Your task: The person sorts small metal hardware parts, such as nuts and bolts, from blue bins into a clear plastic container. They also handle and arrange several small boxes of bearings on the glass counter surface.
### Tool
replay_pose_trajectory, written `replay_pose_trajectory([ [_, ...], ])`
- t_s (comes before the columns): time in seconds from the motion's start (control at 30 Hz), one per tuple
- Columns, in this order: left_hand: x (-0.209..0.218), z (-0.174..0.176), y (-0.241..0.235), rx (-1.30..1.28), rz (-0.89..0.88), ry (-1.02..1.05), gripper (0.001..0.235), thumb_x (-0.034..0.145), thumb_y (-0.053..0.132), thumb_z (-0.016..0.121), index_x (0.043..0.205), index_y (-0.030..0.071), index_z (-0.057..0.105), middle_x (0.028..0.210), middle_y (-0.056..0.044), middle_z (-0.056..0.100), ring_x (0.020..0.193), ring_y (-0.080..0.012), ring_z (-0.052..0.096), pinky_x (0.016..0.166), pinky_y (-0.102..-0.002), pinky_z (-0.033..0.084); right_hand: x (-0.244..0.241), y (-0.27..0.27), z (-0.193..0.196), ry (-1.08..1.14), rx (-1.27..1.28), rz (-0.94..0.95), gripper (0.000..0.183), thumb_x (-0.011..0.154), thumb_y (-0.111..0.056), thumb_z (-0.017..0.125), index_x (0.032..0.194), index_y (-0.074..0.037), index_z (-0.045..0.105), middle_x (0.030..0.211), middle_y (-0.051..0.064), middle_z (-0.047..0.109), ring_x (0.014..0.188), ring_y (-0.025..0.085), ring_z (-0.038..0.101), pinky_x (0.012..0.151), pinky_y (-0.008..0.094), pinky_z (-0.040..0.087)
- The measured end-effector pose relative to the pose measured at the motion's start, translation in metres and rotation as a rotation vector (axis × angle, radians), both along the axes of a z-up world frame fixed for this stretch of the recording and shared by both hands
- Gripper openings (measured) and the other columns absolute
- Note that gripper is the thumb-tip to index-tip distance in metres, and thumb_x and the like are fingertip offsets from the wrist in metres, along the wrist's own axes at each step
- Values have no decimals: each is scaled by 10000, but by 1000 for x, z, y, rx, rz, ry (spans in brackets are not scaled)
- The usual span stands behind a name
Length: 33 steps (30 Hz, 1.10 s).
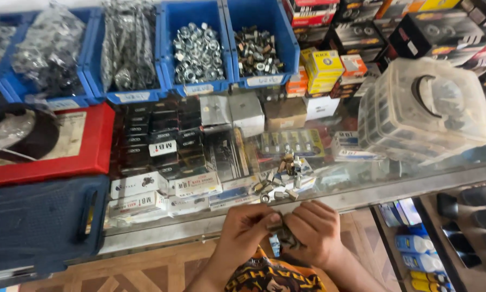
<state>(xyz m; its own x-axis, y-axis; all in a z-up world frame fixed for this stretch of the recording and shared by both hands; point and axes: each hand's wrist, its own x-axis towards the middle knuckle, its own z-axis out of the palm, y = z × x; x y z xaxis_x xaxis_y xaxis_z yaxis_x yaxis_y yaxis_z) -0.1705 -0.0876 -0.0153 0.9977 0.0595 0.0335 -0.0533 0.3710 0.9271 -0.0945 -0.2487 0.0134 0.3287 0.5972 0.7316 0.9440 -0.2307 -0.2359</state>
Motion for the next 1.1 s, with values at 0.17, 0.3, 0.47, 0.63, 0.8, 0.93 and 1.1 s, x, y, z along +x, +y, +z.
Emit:
replay_pose_trajectory([
  [0.17, 11, -28, 2, -189, 54, -61, 162, 977, 15, 640, 1050, -109, 716, 805, -103, 656, 719, -135, 574, 656, -249, 460, 4, -9, -11, 329, 157, -11, 396, 675, -204, 842, 970, -2, 673, 804, 63, 711, 636, 166, 654, 579, 287, 546],
  [0.3, 12, -51, 6, -112, 79, -153, 125, 962, 21, 678, 995, -99, 694, 851, -75, 655, 730, -129, 554, 653, -289, 497, 2, -20, 3, 572, 48, 165, 753, 792, -358, 558, 1399, 83, 503, 1329, 256, 567, 1116, 369, 623, 976, 469, 514],
  [0.47, 18, -85, 16, 21, 7, -128, 87, 947, 12, 668, 928, -72, 683, 814, -108, 642, 726, -156, 534, 674, -295, 456, 0, 1, -2, 173, -116, 17, 454, 800, -59, 700, 1248, 4, 655, 1122, 149, 671, 891, 288, 698, 802, 369, 589],
  [0.63, 18, -73, 14, 40, 79, -116, 189, 919, 38, 665, 822, -107, 740, 766, -151, 673, 705, -191, 563, 720, -347, 455, 2, 9, -31, -61, -99, -197, 338, 751, -163, 750, 1060, -42, 691, 1066, 119, 709, 994, 298, 732, 880, 424, 592],
  [0.8, 17, -88, 8, -33, 213, -70, 354, 955, 54, 723, 621, 6, 614, 575, -89, 559, 524, -153, 437, 556, -312, 376, 11, 0, -71, 301, 37, -12, 357, 554, -84, 766, 893, -44, 661, 868, 123, 741, 671, 290, 710, 635, 377, 597],
  [0.93, 16, -97, -4, -9, 384, -222, 365, 889, -82, 673, 581, 12, 500, 600, -35, 491, 570, -125, 375, 549, -292, 327, -2, 0, -64, 664, 34, 40, 101, 684, -67, 752, 720, -78, 658, 618, 7, 654, 475, 153, 530, 463, 271, 454],
  [1.1, 9, -38, -7, 189, 299, -322, 130, 854, 29, 601, 839, 4, 728, 615, -26, 553, 485, -106, 356, 406, -271, 275, 13, -33, -53, 1274, 357, -133, 207, 864, -42, 676, 892, 108, 815, 651, 202, 851, 566, 267, 806, 567, 354, 642],
])
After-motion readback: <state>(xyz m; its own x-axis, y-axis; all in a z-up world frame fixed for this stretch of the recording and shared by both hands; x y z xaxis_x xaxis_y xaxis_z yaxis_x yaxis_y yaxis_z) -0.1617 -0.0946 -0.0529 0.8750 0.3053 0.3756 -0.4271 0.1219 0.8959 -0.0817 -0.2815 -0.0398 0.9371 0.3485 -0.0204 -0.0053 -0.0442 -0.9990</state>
